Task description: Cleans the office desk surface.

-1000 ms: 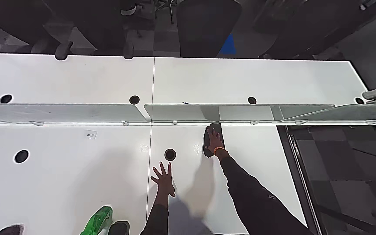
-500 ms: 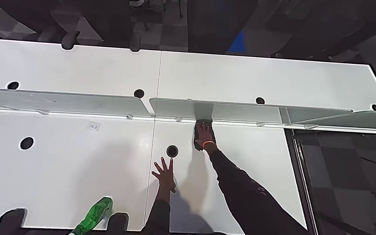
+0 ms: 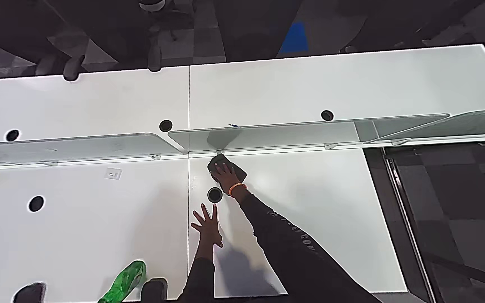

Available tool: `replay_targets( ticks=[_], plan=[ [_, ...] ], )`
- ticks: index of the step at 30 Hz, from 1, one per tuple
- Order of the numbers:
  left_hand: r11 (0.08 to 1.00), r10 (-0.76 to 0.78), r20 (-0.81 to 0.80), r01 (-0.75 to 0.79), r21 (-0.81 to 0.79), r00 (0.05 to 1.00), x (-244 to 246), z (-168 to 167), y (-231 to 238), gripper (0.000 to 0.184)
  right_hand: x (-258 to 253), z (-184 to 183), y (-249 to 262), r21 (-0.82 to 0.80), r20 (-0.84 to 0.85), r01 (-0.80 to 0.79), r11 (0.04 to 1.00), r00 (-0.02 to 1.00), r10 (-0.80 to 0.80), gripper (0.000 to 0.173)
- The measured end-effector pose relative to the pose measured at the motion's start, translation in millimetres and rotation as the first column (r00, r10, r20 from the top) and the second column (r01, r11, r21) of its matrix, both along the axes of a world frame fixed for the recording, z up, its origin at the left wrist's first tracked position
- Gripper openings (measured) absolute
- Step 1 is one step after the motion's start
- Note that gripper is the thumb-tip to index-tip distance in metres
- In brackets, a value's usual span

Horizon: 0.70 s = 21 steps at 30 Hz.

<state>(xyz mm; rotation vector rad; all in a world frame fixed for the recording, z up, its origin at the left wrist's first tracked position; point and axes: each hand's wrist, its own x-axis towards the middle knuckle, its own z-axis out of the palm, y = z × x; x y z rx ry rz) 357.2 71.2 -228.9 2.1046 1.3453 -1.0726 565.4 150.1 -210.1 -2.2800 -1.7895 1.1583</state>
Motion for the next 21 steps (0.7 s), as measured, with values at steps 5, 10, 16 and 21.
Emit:
replay_targets(
  ticks=[5, 10, 16, 21],
  plan=[
    [1.0, -0.009, -0.008, 0.009, -0.001, 1.0, 0, 1, 0, 0.175, 1, 2, -54, -0.008, -0.038, -0.08, 0.997, 0.996, 0.08, 0.09],
    [1.0, -0.007, -0.003, 0.007, 0.0, 1.0, 1, 1, 0, 0.175, -24, 6, -170, -0.069, -0.063, -0.021, 0.997, 0.998, 0.016, 0.085],
    [1.0, -0.004, 0.013, 0.005, -0.005, 1.0, -1, 0, 0, 0.174, -35, 9, -276, -0.133, 0.105, 0.251, 0.959, 0.966, -0.238, 0.09],
    [1.0, -0.006, 0.014, 0.006, -0.011, 1.0, -1, 0, 2, 0.175, 11, -3, -243, -0.145, 0.182, 0.345, 0.927, 0.93, -0.318, 0.11]
  ],
)
